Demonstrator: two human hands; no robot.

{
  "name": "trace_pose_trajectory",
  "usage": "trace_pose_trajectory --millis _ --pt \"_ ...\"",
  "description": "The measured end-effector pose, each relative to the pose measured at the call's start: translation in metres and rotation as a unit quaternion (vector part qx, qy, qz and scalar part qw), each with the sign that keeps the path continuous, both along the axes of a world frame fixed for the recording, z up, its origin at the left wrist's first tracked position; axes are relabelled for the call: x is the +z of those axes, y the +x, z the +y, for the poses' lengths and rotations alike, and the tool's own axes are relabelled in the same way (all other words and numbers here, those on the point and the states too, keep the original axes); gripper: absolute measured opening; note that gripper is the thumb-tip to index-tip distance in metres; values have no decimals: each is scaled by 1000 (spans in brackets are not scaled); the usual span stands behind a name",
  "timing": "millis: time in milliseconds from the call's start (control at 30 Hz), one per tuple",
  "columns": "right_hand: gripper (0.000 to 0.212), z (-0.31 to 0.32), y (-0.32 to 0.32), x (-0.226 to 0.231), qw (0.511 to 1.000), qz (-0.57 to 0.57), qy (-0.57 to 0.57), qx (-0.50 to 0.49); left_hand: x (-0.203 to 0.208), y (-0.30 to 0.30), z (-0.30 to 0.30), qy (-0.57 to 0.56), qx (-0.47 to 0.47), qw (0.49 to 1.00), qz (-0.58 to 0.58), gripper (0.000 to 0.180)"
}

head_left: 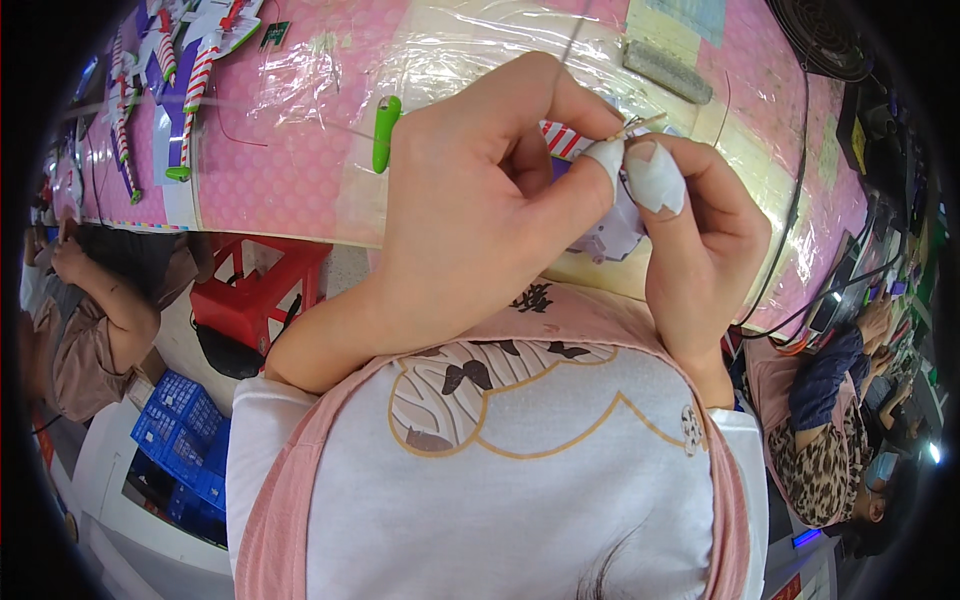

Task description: Soldering electrical wires and circuit boards into plastic toy airplanes on a factory assembly line.

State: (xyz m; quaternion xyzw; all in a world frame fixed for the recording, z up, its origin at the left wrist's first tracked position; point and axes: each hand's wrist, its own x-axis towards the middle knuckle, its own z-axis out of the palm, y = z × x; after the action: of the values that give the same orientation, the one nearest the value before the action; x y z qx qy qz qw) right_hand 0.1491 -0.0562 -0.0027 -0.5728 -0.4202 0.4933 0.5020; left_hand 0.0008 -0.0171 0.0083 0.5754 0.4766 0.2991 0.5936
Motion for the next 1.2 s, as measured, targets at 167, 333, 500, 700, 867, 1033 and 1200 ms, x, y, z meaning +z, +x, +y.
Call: trace_pose_trajectory --millis 167,333,500,700,867,1033,1200 --pt "14 2 5 1 999 -29 -40 9 -2 3 4 265 -26 960 90 15" --pt "15 0 4 0 999 13 -51 1 -8 5 5 451 -45 878 151 17" --pt "21 3 14 5 996 42 -70 17 1 1 17 335 -85 929 129 18" --pt "20 6 26 8 995 24 -94 29 -3 5 21 288 -90 950 77 17" --pt "18 0 21 2 991 -132 -26 22 7 9 24 -29 -57 997 39 14" --pt "23 -2 11 3 978 -210 8 10 0 16 23 24 7 999 20 17" --pt "25 5 15 4 993 -107 -47 16 -3 15 13 382 -60 912 138 23"
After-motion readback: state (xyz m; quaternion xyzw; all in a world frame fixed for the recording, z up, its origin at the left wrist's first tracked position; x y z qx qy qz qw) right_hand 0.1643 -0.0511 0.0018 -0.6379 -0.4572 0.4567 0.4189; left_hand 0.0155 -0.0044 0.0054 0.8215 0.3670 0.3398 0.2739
